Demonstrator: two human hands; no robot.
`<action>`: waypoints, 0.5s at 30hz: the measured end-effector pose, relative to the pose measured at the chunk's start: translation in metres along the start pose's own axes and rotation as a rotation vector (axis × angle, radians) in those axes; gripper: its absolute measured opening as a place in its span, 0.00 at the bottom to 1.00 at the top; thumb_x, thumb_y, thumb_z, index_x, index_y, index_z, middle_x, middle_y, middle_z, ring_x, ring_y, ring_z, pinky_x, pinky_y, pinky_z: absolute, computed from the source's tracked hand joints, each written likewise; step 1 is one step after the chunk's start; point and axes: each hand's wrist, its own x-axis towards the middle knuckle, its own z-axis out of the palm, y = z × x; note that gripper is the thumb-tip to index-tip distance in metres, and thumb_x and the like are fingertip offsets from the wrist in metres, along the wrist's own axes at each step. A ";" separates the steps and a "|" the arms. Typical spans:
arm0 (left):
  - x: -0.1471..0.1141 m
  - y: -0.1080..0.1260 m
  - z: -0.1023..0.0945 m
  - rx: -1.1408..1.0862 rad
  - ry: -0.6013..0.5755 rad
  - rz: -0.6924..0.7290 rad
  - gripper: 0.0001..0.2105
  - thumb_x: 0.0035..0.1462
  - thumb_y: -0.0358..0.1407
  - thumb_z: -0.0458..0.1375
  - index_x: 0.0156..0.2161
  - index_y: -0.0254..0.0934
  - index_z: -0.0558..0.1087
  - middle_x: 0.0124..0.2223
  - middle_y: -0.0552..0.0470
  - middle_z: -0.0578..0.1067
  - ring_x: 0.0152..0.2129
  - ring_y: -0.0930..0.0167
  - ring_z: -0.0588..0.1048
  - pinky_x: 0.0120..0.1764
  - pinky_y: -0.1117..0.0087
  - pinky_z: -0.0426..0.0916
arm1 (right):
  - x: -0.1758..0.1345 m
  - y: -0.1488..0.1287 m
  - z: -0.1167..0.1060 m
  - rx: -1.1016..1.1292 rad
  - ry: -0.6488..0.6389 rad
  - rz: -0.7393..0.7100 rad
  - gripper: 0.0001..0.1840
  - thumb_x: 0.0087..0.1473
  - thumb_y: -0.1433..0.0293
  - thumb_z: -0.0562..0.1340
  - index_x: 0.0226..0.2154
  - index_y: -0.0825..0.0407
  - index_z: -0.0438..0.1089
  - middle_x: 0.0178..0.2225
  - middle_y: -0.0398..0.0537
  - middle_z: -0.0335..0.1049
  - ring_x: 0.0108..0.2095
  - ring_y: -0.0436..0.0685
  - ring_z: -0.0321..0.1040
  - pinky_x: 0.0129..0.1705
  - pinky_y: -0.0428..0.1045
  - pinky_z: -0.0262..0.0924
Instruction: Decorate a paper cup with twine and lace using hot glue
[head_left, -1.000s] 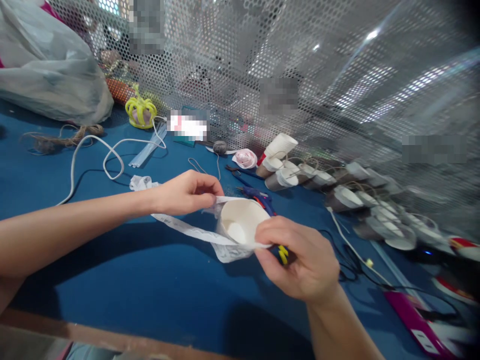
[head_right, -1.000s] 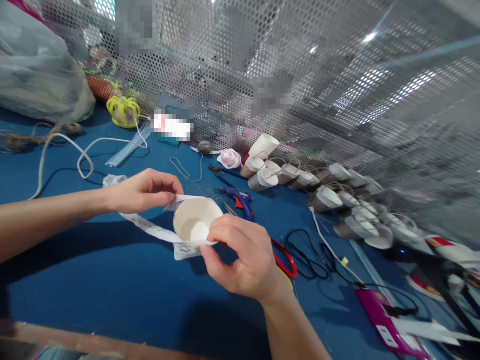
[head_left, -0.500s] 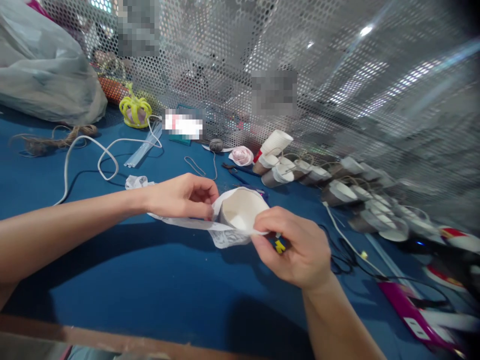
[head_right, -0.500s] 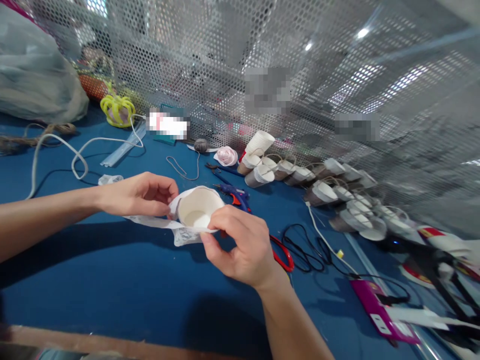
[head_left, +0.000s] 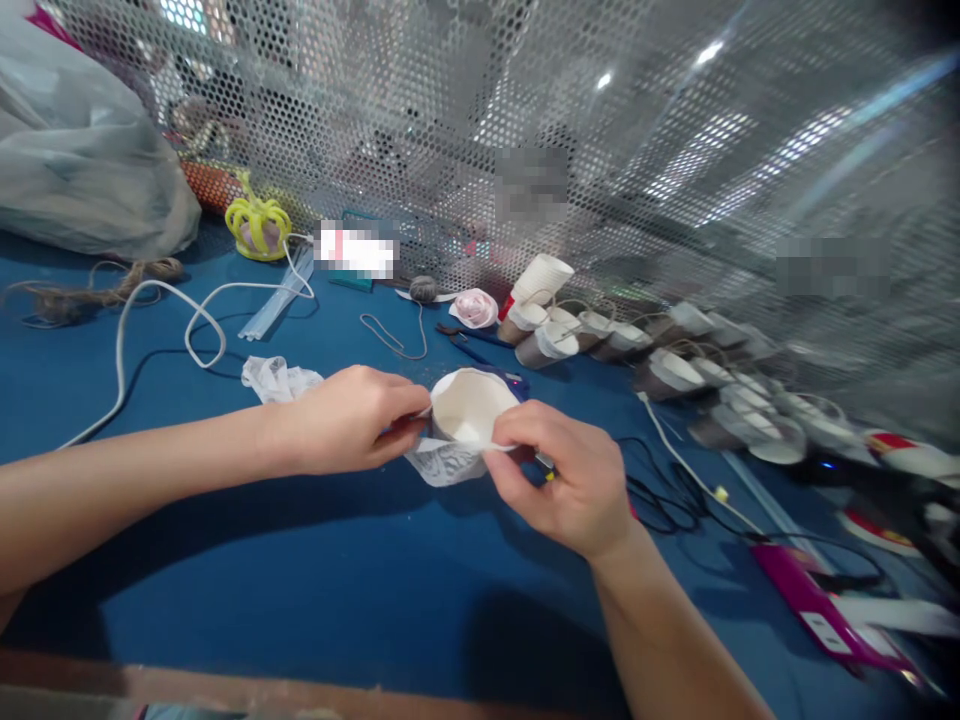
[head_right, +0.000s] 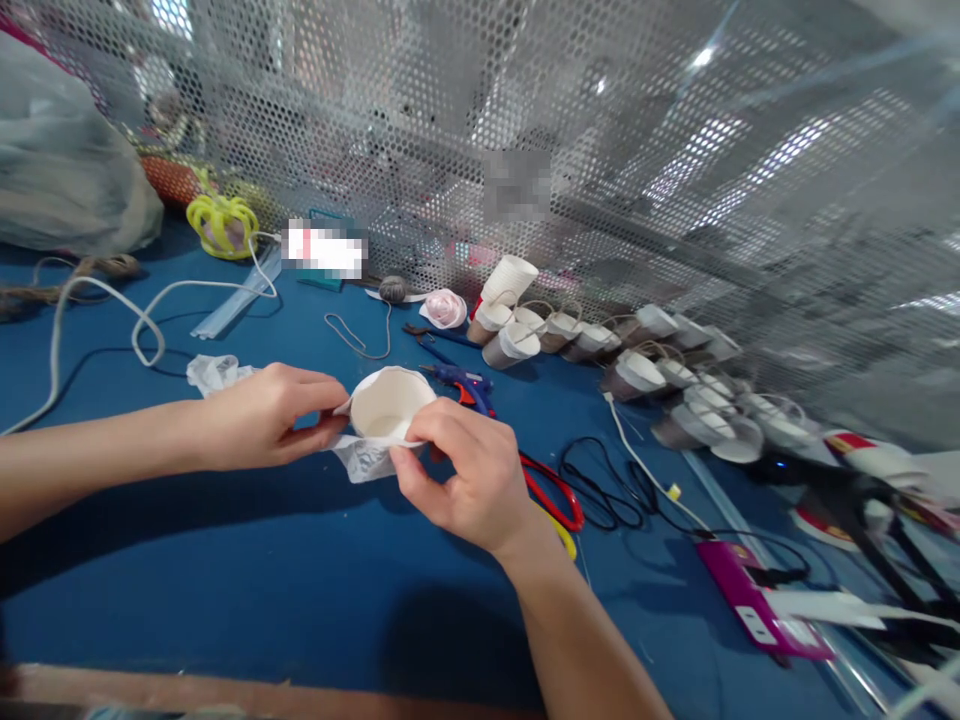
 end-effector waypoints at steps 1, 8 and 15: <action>-0.001 0.000 0.000 0.023 0.003 0.023 0.09 0.55 0.30 0.49 0.31 0.32 0.71 0.27 0.49 0.71 0.21 0.74 0.68 0.25 0.75 0.61 | 0.000 0.000 0.001 0.000 0.000 0.006 0.07 0.47 0.78 0.60 0.25 0.52 0.61 0.21 0.44 0.66 0.19 0.47 0.59 0.20 0.43 0.57; -0.001 0.001 0.000 0.017 0.076 0.127 0.14 0.55 0.42 0.52 0.32 0.32 0.72 0.35 0.43 0.72 0.31 0.68 0.70 0.35 0.69 0.67 | -0.002 0.002 0.004 0.020 0.003 0.032 0.07 0.47 0.77 0.59 0.26 0.50 0.60 0.22 0.43 0.64 0.19 0.47 0.58 0.21 0.44 0.57; -0.001 -0.001 0.001 -0.090 0.085 0.057 0.08 0.55 0.35 0.53 0.29 0.33 0.71 0.35 0.46 0.71 0.31 0.72 0.70 0.34 0.73 0.66 | -0.003 0.004 0.003 0.041 -0.003 0.059 0.06 0.48 0.76 0.59 0.26 0.51 0.61 0.22 0.43 0.64 0.20 0.48 0.58 0.21 0.45 0.56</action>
